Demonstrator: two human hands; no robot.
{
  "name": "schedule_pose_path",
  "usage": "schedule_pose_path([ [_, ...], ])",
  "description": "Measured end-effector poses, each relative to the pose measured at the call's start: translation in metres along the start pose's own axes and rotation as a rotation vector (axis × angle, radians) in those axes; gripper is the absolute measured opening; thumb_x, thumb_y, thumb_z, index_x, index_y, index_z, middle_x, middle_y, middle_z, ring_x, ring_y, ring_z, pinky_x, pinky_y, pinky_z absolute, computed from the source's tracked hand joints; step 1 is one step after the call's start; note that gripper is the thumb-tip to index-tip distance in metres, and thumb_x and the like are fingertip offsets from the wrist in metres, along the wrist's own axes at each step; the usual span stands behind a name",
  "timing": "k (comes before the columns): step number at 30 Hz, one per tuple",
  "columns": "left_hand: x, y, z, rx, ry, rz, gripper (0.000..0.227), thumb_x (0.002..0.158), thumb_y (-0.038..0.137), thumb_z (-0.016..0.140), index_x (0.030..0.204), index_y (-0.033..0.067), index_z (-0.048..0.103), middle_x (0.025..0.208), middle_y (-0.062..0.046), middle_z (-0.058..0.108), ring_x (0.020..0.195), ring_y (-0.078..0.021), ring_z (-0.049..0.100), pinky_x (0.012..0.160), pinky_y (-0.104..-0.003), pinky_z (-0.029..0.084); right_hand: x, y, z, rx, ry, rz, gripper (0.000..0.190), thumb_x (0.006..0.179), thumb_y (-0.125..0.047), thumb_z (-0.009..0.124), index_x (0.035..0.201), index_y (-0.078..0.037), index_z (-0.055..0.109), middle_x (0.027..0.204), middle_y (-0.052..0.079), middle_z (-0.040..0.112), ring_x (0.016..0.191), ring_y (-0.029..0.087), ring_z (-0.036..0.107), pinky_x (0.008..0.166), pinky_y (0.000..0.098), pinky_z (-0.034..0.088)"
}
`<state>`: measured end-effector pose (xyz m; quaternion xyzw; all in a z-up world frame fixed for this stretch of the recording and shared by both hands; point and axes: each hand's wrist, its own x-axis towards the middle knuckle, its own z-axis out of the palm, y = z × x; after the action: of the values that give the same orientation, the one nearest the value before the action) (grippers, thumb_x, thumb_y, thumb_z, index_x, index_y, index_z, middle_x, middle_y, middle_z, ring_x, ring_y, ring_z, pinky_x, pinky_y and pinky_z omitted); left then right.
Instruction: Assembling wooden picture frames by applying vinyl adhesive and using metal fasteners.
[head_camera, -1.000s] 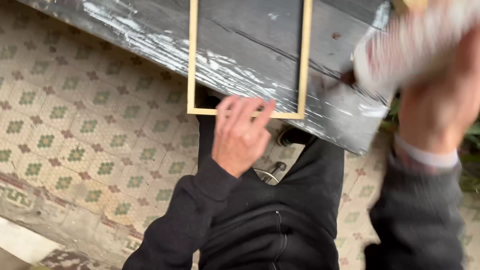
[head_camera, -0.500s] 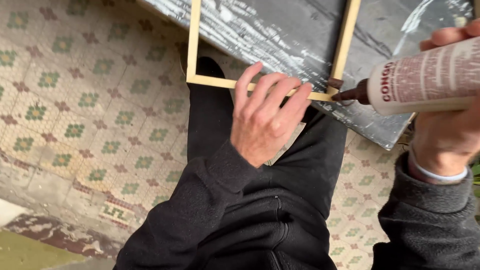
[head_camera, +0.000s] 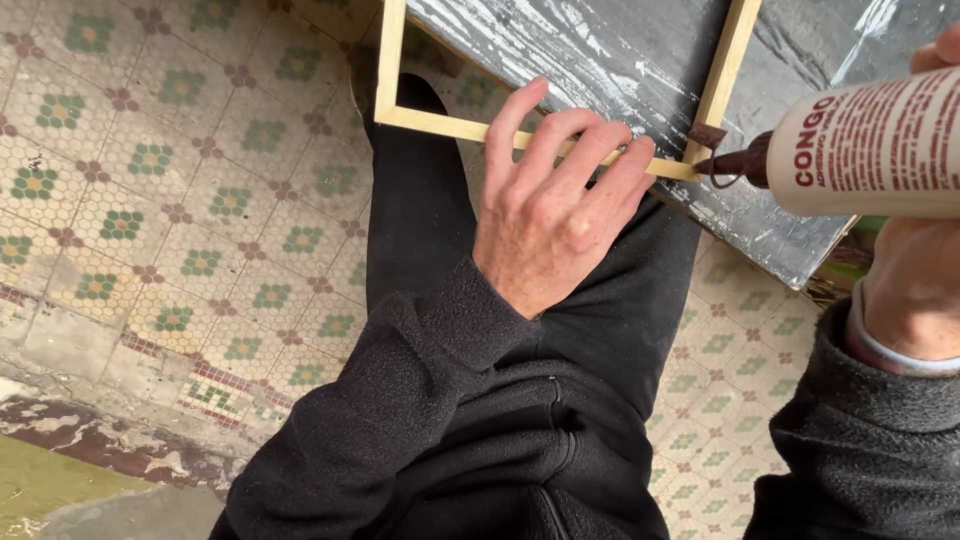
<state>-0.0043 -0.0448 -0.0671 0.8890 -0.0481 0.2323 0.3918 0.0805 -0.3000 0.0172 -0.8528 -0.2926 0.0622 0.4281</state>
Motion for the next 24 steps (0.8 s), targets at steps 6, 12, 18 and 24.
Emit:
schedule_pose_path([
  [6,0.001,0.001,0.001,-0.009,0.012,-0.010,0.021,0.098,0.015,0.085,0.116,0.0096,0.077,0.112,0.000,0.068,0.116,-0.0182,0.061,0.126,-0.057,0.032,0.003,-0.013,0.001,-0.084,-0.025,-0.021,0.060,0.122,-0.052,0.020,0.149,-0.004,0.044,0.147,0.009,0.049,0.135,0.020,0.057,0.112,0.0333,0.055],
  [12,0.003,0.002,-0.004,-0.020,0.010,-0.017,0.020,0.099,0.013,0.084,0.117,0.0090,0.076,0.113,-0.001,0.068,0.117,-0.0186,0.061,0.127,-0.057,0.033,0.000,-0.010,-0.002,-0.149,-0.035,0.030,0.053,0.128,-0.046,0.021,0.149,-0.003,0.045,0.145,0.010,0.051,0.131,0.022,0.061,0.107,0.0330,0.055],
  [18,0.003,0.003,-0.003,-0.017,0.011,-0.023,0.020,0.098,0.013,0.084,0.116,0.0086,0.076,0.112,-0.001,0.067,0.116,-0.0190,0.061,0.127,-0.058,0.032,0.001,-0.013,0.000,-0.046,-0.026,0.073,0.049,0.128,-0.045,0.025,0.147,-0.005,0.047,0.144,0.007,0.053,0.124,0.018,0.065,0.104,0.0296,0.058],
  [24,0.005,0.004,-0.008,-0.025,-0.001,-0.024,0.021,0.098,0.012,0.084,0.117,0.0083,0.076,0.114,0.000,0.067,0.117,-0.0194,0.061,0.128,-0.057,0.032,0.003,-0.024,0.005,0.008,-0.012,0.078,0.041,0.125,-0.040,0.037,0.148,-0.007,0.047,0.142,0.005,0.054,0.124,0.015,0.062,0.104,0.0289,0.059],
])
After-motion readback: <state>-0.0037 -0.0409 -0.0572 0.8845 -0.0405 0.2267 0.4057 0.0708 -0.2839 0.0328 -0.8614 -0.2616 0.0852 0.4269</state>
